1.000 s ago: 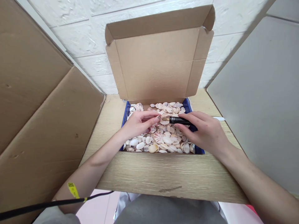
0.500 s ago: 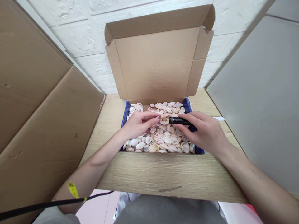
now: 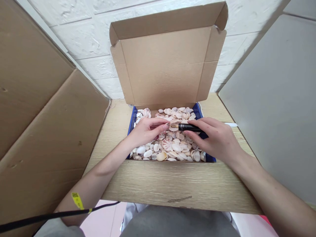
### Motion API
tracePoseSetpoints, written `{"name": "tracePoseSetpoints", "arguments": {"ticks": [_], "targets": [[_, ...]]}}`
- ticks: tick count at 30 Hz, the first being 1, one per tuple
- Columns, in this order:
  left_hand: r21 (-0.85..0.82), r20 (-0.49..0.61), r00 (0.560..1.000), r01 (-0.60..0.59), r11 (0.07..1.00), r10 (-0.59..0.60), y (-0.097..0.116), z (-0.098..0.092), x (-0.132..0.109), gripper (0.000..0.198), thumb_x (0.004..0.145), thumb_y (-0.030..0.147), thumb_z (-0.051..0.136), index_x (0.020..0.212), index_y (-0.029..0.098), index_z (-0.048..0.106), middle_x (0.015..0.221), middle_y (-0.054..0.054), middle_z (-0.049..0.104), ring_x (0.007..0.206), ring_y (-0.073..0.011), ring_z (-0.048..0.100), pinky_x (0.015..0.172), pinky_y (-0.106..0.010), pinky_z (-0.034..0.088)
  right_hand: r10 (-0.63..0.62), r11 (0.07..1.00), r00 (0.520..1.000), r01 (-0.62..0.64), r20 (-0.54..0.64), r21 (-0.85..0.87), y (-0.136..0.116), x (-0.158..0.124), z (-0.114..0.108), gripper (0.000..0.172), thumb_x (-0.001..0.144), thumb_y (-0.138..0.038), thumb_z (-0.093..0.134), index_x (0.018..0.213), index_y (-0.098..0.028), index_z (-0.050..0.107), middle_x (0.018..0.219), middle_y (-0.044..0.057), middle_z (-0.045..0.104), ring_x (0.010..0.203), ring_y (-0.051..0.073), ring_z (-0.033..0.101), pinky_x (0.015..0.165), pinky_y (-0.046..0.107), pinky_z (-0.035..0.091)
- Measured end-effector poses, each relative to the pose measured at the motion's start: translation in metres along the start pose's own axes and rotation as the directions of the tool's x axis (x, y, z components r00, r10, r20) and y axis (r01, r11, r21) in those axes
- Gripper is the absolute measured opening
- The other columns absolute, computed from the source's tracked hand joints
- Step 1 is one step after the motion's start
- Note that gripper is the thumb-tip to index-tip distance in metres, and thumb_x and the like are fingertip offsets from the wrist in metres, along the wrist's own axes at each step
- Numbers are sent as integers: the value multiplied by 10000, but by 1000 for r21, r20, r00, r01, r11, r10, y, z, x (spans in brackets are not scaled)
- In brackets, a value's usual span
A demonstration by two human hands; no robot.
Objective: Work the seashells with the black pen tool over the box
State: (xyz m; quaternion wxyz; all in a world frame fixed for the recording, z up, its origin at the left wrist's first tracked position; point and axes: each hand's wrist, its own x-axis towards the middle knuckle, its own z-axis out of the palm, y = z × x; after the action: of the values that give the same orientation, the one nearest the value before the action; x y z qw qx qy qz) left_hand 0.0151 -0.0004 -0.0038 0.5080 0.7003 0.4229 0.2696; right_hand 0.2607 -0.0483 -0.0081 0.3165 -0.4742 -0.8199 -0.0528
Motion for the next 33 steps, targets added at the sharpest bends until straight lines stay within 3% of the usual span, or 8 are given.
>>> {"name": "tracePoseSetpoints", "arguments": {"ticks": [33], "targets": [[31, 13, 1000, -6, 999, 6, 0, -1, 0, 359, 893, 417, 636, 1085, 133, 742, 747, -27, 689, 531, -84, 557, 510, -199, 455, -24, 1000, 1000, 24, -2, -20, 0, 0, 0, 240, 942, -385, 612, 1009, -166, 683, 875, 79, 737, 718, 207, 681, 566, 325, 482]]}}
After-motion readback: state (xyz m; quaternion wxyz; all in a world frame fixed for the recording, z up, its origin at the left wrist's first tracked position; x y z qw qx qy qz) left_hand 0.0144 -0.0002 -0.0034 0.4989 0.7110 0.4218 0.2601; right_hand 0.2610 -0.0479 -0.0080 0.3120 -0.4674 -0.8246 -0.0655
